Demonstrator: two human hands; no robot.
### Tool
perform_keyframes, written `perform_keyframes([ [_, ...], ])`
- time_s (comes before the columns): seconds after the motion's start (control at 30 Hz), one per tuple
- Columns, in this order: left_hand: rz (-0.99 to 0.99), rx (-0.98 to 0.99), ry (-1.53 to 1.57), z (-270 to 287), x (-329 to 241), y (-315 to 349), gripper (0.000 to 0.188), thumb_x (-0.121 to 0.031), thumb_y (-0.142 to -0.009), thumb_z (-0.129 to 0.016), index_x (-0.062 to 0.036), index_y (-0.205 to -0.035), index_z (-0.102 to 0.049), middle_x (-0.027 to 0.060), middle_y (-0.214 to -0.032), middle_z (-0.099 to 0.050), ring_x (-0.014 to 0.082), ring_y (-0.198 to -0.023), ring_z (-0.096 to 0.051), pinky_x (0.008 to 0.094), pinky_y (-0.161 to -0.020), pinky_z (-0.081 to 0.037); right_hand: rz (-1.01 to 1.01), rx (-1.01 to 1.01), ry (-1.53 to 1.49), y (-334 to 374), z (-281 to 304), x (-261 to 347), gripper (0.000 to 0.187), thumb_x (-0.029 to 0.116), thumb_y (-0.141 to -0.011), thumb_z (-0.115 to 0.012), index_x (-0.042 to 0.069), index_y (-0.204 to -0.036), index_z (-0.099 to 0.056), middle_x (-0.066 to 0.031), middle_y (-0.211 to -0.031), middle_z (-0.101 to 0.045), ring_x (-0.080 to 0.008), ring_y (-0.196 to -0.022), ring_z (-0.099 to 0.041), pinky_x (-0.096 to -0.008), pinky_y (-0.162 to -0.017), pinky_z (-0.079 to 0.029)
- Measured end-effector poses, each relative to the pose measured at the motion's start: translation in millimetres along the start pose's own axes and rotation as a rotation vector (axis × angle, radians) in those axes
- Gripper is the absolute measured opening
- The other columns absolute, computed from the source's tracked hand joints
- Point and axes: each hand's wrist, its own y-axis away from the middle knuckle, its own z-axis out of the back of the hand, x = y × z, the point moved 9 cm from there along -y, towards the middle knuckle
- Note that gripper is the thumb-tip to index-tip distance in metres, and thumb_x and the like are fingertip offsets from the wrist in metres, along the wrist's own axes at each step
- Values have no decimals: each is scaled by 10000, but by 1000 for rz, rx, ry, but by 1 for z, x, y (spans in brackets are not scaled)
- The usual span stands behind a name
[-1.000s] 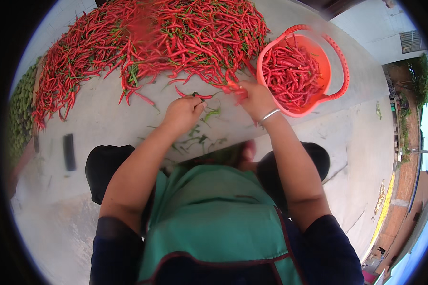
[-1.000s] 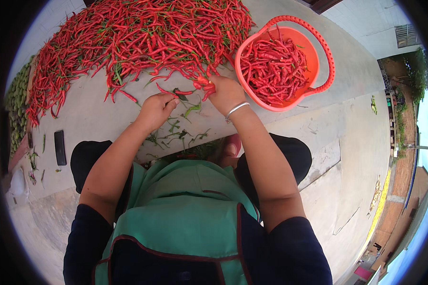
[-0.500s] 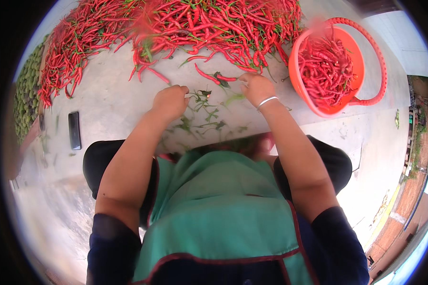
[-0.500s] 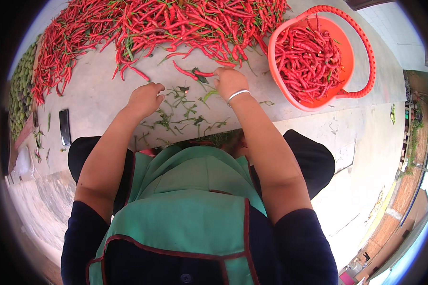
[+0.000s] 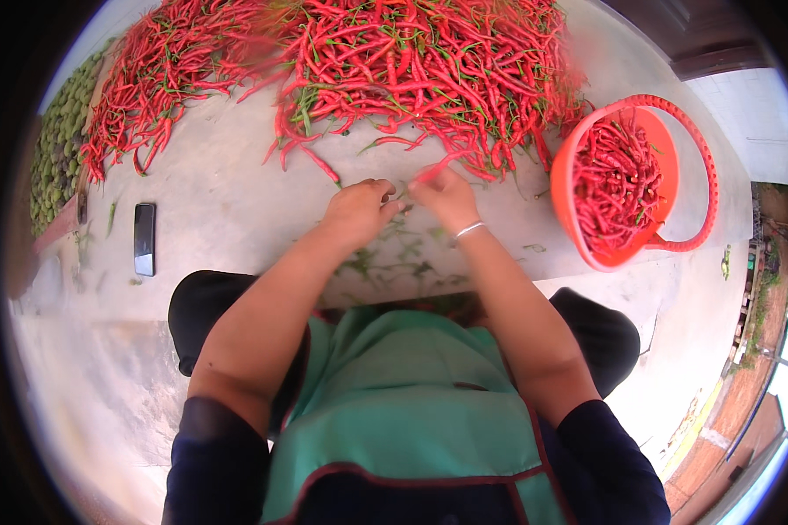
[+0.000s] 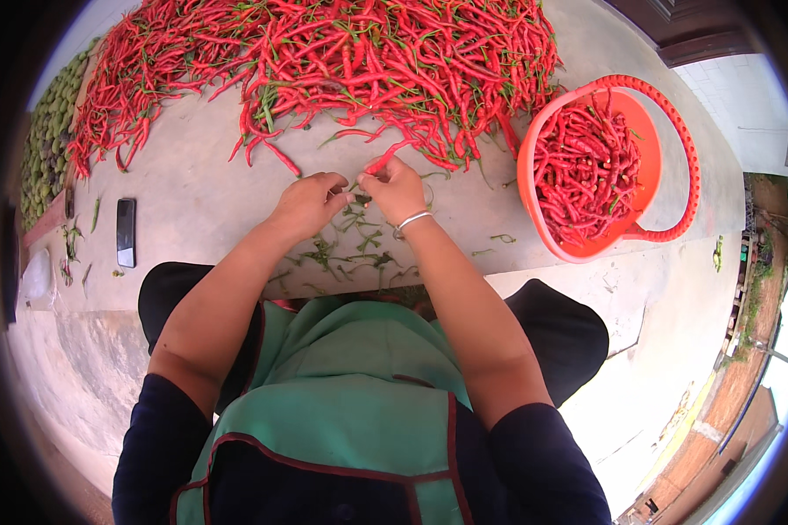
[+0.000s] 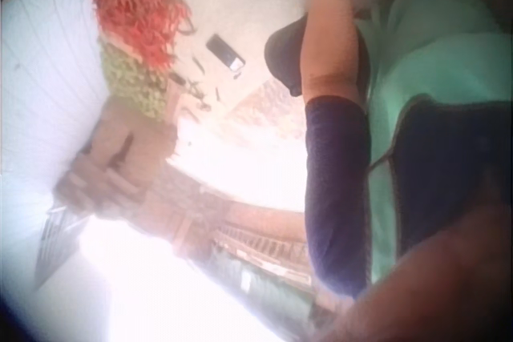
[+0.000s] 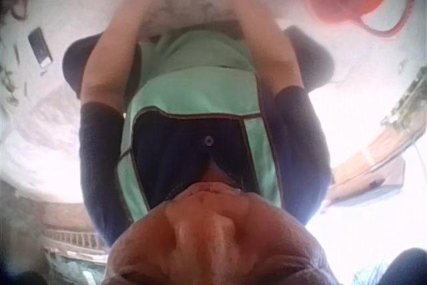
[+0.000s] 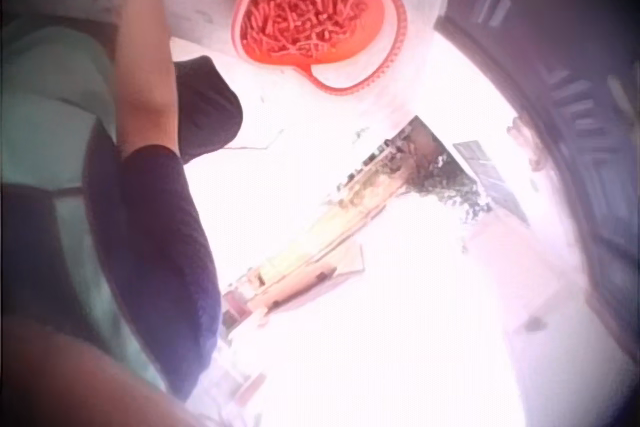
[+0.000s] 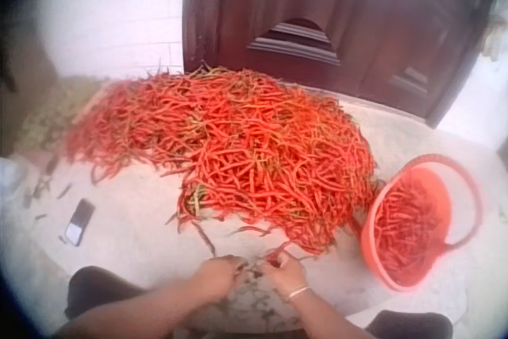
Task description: The person plucks the green stems from red chilies by hand and places the chilies into a red plastic basket.
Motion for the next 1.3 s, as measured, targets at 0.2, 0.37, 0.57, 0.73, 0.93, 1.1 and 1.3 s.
perform_keyframes([
  [0.2,-124,47,-74,-10,-38,7,216,-266,-857,-536,-65,-921,-585,127,-839,-604,319,-789,-571,410,-674,-452,-80,46,-201,33,10,1,169,96,-784,-653,11,-906,-573,-61,-793,-626,-105,-682,-597,-237,-591,-488],
  [0.37,-399,29,29,-12,-73,20,165,-220,-848,-539,-66,-886,-583,111,-805,-591,316,-783,-568,407,-693,-458,-469,186,-676,62,16,-25,136,118,-820,-624,32,-918,-586,-37,-800,-621,-100,-649,-577,-226,-583,-475],
  [0.57,-503,181,-98,-53,-59,33,142,-185,-805,-583,-60,-873,-587,99,-807,-576,315,-792,-561,402,-748,-454,-243,-3,481,0,85,-42,171,140,-778,-639,71,-928,-594,-102,-800,-633,-245,-717,-609,-330,-676,-490],
  [0.73,-376,298,-142,-48,-55,24,158,-173,-796,-588,-51,-896,-595,106,-874,-580,313,-830,-565,400,-767,-452,214,-5,1097,-36,57,-48,205,155,-767,-627,56,-942,-585,-158,-826,-620,-346,-819,-596,-400,-749,-475],
  [0.93,-154,-201,140,-7,-29,0,165,-197,-821,-568,-43,-877,-586,111,-912,-602,313,-840,-572,394,-724,-456,-260,145,55,-10,37,-40,223,193,-796,-661,25,-922,-586,-76,-799,-609,-142,-760,-594,-269,-670,-477],
  [1.1,-112,85,212,-16,-49,-3,173,-204,-838,-535,-35,-850,-569,130,-782,-608,329,-751,-574,401,-668,-446,-344,154,-557,43,19,-8,124,164,-851,-608,51,-902,-602,-8,-756,-608,-84,-642,-544,-213,-599,-447],
  [1.3,-97,52,159,-25,-59,14,209,-224,-823,-535,-17,-821,-566,178,-736,-580,356,-701,-556,418,-635,-440,-75,-62,-48,79,35,22,133,135,-805,-640,26,-871,-601,-25,-711,-611,-83,-617,-557,-233,-601,-462],
])
